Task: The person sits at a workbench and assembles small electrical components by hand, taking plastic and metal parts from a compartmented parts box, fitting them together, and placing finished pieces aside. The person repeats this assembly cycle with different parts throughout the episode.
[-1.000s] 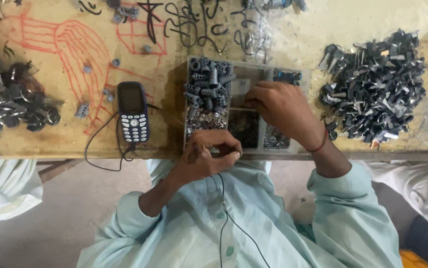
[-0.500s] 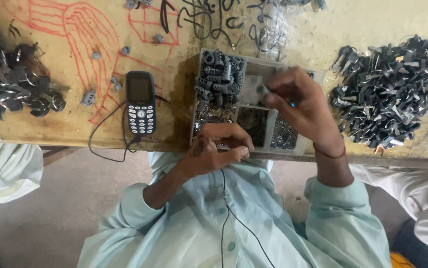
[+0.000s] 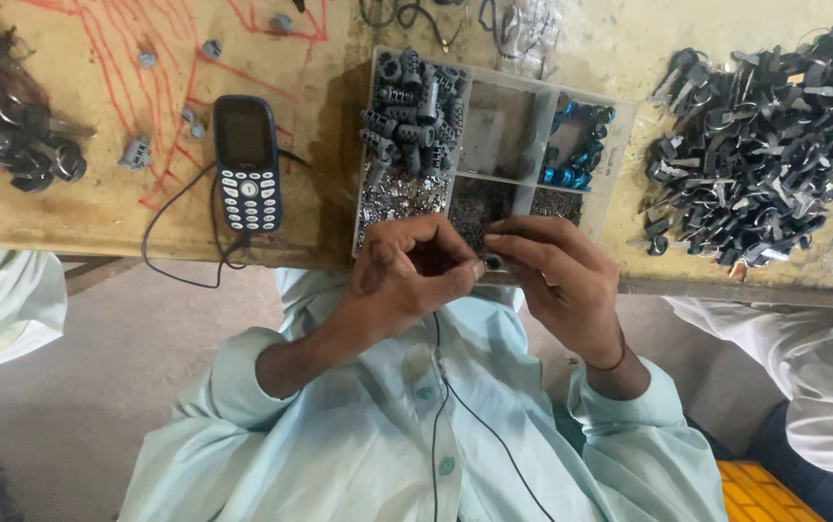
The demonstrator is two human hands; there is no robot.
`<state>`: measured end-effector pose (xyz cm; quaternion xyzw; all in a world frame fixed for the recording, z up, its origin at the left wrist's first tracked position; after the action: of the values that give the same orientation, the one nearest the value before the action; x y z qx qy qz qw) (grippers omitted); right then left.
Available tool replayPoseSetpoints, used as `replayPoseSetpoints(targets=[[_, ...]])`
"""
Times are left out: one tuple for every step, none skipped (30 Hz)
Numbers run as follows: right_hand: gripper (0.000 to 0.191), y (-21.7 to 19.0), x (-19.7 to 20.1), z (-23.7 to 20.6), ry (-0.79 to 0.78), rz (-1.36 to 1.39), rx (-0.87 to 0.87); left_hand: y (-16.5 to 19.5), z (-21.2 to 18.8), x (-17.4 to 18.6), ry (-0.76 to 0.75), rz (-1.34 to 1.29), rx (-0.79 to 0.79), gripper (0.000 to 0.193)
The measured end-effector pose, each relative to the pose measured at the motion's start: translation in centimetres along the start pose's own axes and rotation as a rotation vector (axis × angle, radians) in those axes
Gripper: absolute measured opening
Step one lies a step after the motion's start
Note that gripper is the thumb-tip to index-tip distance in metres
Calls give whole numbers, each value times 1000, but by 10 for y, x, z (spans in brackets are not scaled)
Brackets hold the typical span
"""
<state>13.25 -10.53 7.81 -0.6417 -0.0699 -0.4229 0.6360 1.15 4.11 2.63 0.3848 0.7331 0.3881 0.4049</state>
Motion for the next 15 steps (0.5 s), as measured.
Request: replayPoseSetpoints(targets=[[36,-3,2,1,-5,-18,15,2,-2,-1,-14,-43,18,17],[39,-5,3,1,-8,-36,27,3,-4,-2,-30,-85,38,17],[40,-8,4,2,-12,-54,49,5,-4,-2,-20,-44,34,16],[42,-9,4,3,-14,-72,70,7,-4,-1,-10,-3,29,16],[43,-11,4,3,-16,-91,88,8,-4,-1,-2,38,27,15],[44,-11,4,4,-22,-77,85,9,-4,-1,-16,30,27,14],[45,-11,4,4,-26,-65,82,10,-4,-1,-32,23,26,14],[46,-10,4,4,-29,-53,77,11,-4,-1,-49,16,25,13],[45,-10,4,4,-26,-55,90,12,-4,-1,-55,15,-7,13],[44,-10,5,4,-23,-57,104,14,-5,-1,-62,14,-38,12],[44,-10,6,3,-22,-59,116,15,-6,-1,-68,11,-69,12],[44,-10,7,3,-20,-70,121,14,-6,-1,-33,28,-35,12],[44,-9,8,2,-18,-82,127,12,-7,-2,2,46,-1,12],[44,-9,10,2,-15,-95,131,10,-7,-3,35,63,33,12],[43,-9,11,2,-24,-103,133,14,-8,-3,76,113,-74,11]])
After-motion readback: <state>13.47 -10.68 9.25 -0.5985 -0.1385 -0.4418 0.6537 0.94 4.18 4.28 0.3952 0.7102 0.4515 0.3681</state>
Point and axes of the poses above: each hand's wrist, its own z-axis towards the middle knuckle, its own x-axis out of the back of the hand, y = z × x, the point moved 4 cm from there along z, towards the middle knuckle, and after that the axes turned 2 degrees about z, right-handed, at the moved point
